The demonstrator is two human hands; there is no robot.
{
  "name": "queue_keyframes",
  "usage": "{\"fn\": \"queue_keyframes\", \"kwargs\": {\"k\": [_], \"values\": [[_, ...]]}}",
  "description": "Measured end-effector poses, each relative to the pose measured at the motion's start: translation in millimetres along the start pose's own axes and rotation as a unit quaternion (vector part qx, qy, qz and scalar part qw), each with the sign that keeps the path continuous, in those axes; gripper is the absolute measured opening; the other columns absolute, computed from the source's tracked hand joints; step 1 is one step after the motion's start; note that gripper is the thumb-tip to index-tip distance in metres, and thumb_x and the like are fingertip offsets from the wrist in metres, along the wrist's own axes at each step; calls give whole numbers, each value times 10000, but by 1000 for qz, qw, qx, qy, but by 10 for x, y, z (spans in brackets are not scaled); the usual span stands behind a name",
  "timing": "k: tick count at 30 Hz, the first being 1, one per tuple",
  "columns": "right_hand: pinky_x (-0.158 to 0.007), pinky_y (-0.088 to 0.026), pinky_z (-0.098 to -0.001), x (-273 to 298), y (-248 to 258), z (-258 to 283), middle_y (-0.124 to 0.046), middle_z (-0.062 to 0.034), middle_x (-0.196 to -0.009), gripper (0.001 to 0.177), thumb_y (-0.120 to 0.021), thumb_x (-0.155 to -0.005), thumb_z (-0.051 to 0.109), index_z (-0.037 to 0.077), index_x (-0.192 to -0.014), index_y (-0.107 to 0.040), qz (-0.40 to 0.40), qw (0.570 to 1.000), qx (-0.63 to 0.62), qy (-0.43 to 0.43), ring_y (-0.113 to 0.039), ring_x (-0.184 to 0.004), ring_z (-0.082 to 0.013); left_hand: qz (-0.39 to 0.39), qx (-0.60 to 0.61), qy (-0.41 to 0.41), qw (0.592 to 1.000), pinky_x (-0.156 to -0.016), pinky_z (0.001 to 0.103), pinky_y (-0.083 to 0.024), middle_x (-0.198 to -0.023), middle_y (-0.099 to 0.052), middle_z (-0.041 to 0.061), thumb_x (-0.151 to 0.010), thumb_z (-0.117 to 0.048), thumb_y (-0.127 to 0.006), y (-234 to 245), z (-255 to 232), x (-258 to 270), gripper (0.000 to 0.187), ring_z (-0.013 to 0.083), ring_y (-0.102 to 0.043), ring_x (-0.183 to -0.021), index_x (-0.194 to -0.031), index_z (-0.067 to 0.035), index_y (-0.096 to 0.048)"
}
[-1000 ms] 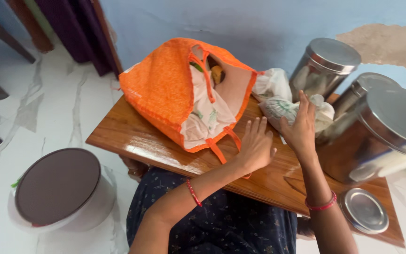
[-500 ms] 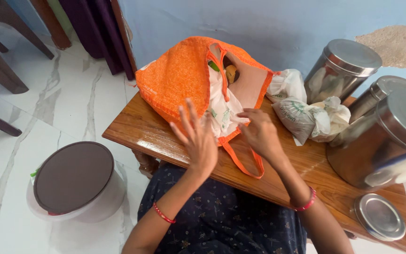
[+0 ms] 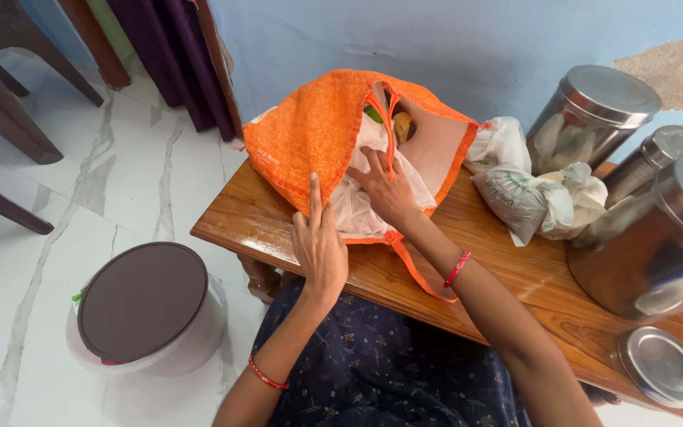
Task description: The person unpacks plastic bags containing white powder and several bottles of personal care products from an orange bag, placing them on a wooden table.
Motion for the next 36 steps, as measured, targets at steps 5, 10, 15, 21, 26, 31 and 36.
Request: {"fn": "queue_keyframes", "kwargs": {"k": [5,10,15,21,26,31,36], "values": [[-1119,-399,-483,-54,-33,-10,-592,-88,-1329,244,-662,-829,62,139,-1053,-718,-12,997,65,47,-506,-1342,-294,6,7,-1,1000,-836,395,-482,-1678,-316,84,-734,87,-728,-19,35,-15,430,296,-532,-911,-1161,58,-685],[-1119,-471,-449,-10,123,-42,-710,2,-1222,162,-688,-855,89,127,-1008,-726,-54,996,1,69,-598,-1303,-241,33,10,10,999,-902,413,-472,-1679,-307,82,-725,66,-751,-69,43,0,427,307,-528,-961,-1147,54,-690],[-909,-590,-369,36,388,-32,-746,-2,-1082,210,-700,-821,12,106,-1006,-734,-103,990,-77,50,-682,-1184,-251,15,10,-11,1000,-1063,462,-417,-1666,-310,91,-720,70,-745,-56,-24,-13,477,345,-512,-1209,-1192,28,-691],[-773,-603,-379,-45,533,-52,-746,-23,-1063,240,-733,-825,-8,124,-1025,-743,-138,981,-138,4,-728,-1007,-241,12,11,-24,1000,-1123,495,-379,-1657,-320,104,-741,46,-739,-52,-44,-37,536,376,-476,-1308,-1271,6,-665],[-723,-592,-373,-105,468,-116,-770,-15,-1061,228,-753,-798,14,127,-996,-763,-82,981,-170,-35,-736,-876,-247,24,2,-24,999,-1150,517,-355,-1672,-298,119,-722,20,-748,-103,-10,-34,618,384,-454,-1345,-1330,-20,-644],[-691,-592,-360,68,153,-59,-781,-38,-986,178,-777,-809,130,128,-986,-785,94,970,-224,-34,-748,-766,-225,51,29,-9,998,-1227,623,-198,-1679,-193,117,-720,-74,-800,-271,-51,-56,546,415,-291,-1484,-1253,-79,-682],[-746,-606,-383,451,188,67,-762,-138,-921,276,-765,-823,121,26,-1082,-760,121,938,-324,-25,-746,-816,-270,100,4,-57,993,-1182,740,-33,-1703,-79,113,-722,-106,-810,-443,-227,-156,516,421,-96,-1551,-1232,-88,-735]]}}
Point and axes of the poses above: each hand's wrist, its own x-axis away from the middle knuckle, its own y-axis out of the back of the hand, z = x × y, the point moved 7 cm from there along -x, towards the middle knuckle
